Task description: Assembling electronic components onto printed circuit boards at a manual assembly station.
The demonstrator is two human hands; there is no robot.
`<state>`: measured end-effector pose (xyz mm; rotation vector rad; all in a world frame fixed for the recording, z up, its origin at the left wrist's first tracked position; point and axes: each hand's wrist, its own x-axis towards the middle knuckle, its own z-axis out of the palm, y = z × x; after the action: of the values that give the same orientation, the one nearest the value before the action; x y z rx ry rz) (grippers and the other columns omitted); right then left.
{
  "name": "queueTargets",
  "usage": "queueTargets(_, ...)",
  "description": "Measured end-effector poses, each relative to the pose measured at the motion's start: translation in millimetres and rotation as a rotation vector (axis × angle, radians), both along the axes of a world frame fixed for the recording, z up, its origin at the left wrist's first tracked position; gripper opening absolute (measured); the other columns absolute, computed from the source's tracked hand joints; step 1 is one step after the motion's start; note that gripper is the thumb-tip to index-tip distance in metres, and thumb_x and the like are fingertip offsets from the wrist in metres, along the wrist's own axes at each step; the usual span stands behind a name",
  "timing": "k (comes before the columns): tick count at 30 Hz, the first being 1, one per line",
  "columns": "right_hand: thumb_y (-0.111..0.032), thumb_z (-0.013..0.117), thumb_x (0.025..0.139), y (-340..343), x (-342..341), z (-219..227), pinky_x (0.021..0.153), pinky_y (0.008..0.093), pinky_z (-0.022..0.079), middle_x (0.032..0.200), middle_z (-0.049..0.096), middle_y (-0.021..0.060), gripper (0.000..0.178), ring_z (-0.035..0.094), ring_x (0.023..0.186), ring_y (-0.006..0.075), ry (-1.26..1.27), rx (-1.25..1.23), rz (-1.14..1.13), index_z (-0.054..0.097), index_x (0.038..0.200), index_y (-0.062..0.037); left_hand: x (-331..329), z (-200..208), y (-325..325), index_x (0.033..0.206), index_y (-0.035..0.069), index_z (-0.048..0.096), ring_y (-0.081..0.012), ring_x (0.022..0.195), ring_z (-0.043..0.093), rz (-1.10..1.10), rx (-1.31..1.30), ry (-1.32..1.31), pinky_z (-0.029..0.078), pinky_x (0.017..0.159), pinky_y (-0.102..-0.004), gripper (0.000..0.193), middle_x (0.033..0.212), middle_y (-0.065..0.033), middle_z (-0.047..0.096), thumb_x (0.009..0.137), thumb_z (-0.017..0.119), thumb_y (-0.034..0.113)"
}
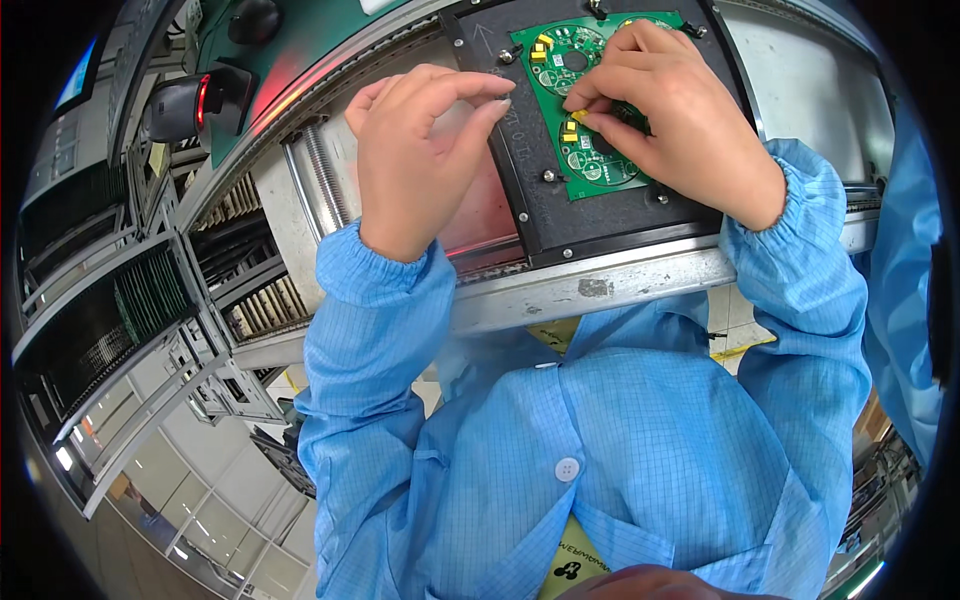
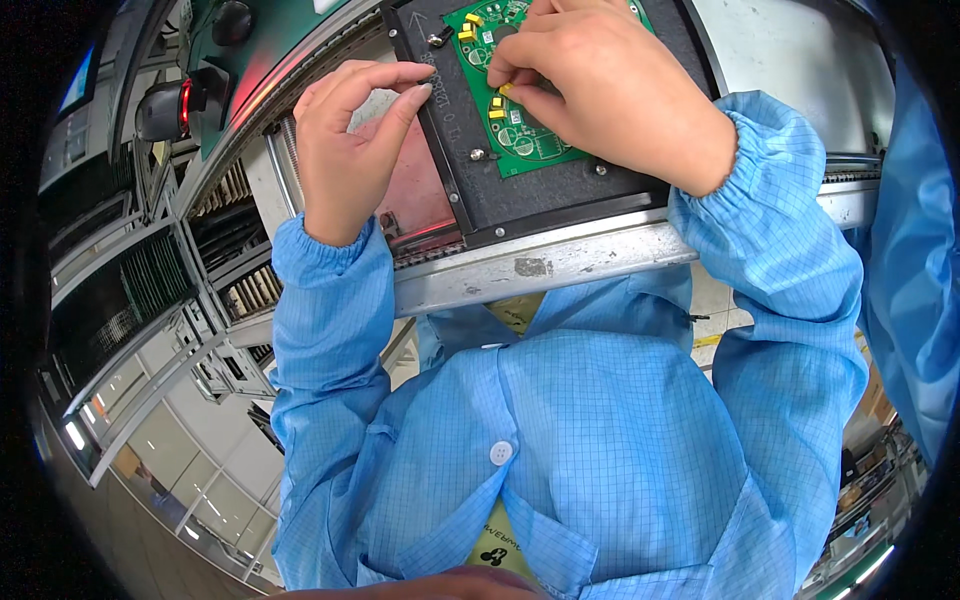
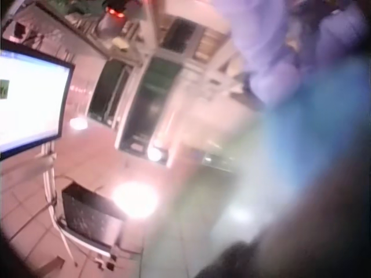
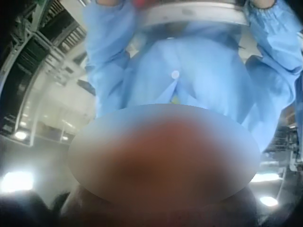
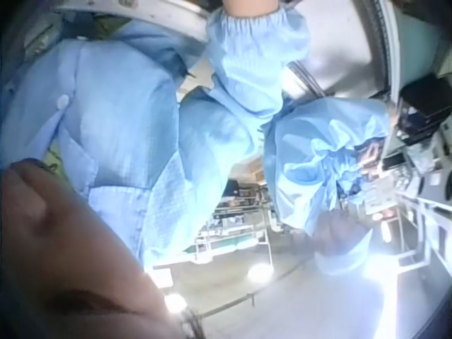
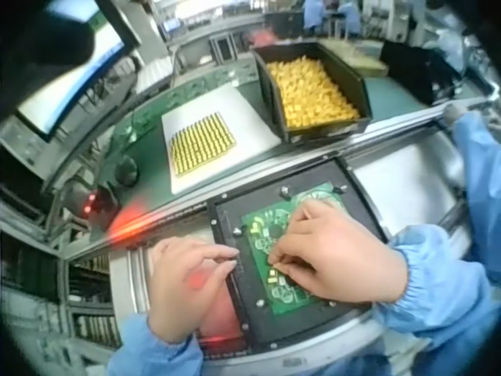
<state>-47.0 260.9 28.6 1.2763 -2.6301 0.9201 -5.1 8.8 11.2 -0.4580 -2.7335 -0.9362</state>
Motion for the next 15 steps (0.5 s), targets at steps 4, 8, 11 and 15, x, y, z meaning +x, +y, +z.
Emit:
queueTargets(4,-0.007,0.082,0.077,-0.1,0.8,-2.5,0.092,0.0416,0.047,0.087,0.066,0.0057,0.020,0.062,0.098,0.0264,0.170,-0.009,0.005,0.075,0.096,-0.0081,-0.9,0.1,0.8,0.098,0.020,0.079,-0.0164,0.098,0.065,-0.008,-0.003,0.017,0.032,0.102,-0.0374,0.011,0.094,0.0037,0.071,0.087,0.079,0.019)
queueTargets(8,-0.011,0.083,0.075,0.1,-0.4,3.3,0.093,0.0406,0.047,0.087,0.066,0.0046,0.023,0.062,0.097,0.0260,0.256,0.006,0.015,0.076,0.097,-0.0094,-2.8,0.1,0.1,0.098,0.020,0.079,-0.0156,0.098,0.065,-0.004,0.017,0.009,0.033,0.102,-0.0368,0.011,0.095,0.0041,0.072,0.087,0.078,0.018)
queueTargets(11,-0.012,0.074,0.086,2.1,-3.9,20.3,0.087,0.0398,0.048,0.089,0.067,0.0048,0.011,0.059,0.098,0.0275,0.135,0.078,0.090,0.073,0.097,-0.0091,-5.5,-2.2,-8.4,0.099,0.020,0.079,-0.0173,0.091,0.067,0.033,-0.015,0.063,0.035,0.101,-0.0370,0.013,0.092,0.0038,0.073,0.086,0.079,0.019)
queueTargets(15,-0.014,0.078,0.080,7.7,-8.2,11.7,0.088,0.0416,0.048,0.090,0.068,0.0060,0.020,0.063,0.095,0.0288,0.165,0.071,0.056,0.074,0.100,-0.0102,-5.3,-0.6,-7.7,0.104,0.019,0.078,-0.0202,0.081,0.067,0.140,-0.074,0.107,0.039,0.096,-0.0363,0.018,0.086,0.0021,0.075,0.086,0.080,0.022)
